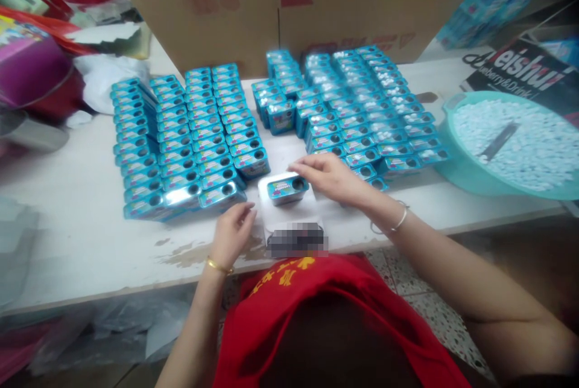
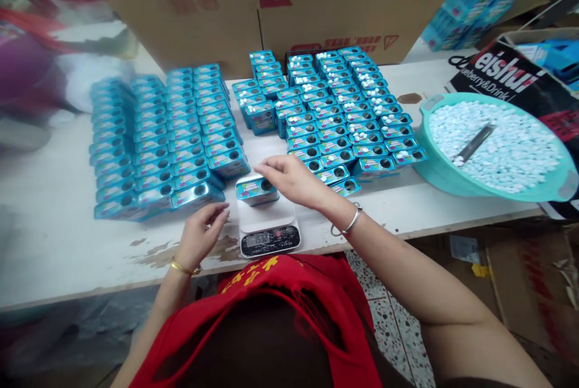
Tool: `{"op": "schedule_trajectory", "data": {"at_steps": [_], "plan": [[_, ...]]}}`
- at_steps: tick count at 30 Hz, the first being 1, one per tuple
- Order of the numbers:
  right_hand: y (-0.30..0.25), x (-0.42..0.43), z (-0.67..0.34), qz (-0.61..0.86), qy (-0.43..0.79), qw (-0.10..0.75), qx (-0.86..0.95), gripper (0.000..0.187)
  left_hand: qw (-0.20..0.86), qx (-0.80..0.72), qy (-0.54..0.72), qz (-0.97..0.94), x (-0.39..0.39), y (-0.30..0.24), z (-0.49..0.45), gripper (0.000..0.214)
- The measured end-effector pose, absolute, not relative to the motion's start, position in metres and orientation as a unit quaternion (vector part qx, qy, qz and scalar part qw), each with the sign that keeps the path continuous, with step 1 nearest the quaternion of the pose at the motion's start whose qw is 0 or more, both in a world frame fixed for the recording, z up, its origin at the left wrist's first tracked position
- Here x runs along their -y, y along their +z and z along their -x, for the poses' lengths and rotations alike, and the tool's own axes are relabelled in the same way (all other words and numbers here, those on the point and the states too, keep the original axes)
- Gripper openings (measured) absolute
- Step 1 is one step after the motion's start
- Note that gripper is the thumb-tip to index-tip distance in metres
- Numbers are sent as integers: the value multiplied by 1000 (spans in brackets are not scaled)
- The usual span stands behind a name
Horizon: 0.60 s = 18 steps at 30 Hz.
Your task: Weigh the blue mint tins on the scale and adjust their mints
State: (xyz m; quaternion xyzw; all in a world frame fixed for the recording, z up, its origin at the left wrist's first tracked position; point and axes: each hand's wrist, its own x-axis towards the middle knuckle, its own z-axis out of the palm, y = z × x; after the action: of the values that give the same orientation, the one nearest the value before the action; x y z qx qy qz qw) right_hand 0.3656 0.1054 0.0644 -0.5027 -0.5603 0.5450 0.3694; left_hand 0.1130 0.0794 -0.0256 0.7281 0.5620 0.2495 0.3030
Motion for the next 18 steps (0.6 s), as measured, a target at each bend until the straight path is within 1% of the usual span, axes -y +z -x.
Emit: {"op": "schedule_trajectory", "data": {"at_steps": [4, 5, 7, 9, 12, 15, 18], "plan": [[69, -84, -379, 453, 706, 434, 329, 22, 309, -569, 255, -718, -79, -26, -111, 30], [69, -77, -383, 438, 727, 446, 286, 20, 308, -570, 256, -717, -79, -26, -111, 30], [67, -60, -392, 425, 745, 460, 231, 22, 307, -570, 254, -719, -79, -26, -111, 30], [62, -45, -400, 438, 742, 464, 205, 25, 306, -568, 252, -721, -79, -26, -111, 30], [50, -27, -407, 488, 720, 452, 197, 22, 304, -565, 250, -725, -79, -26, -113, 30], [42, -19, -407, 512, 708, 433, 223, 21, 304, -563, 248, -727, -79, -25, -115, 29], [40, -19, -403, 514, 700, 424, 257, 24, 306, -561, 249, -728, -77, -21, -117, 27]]}}
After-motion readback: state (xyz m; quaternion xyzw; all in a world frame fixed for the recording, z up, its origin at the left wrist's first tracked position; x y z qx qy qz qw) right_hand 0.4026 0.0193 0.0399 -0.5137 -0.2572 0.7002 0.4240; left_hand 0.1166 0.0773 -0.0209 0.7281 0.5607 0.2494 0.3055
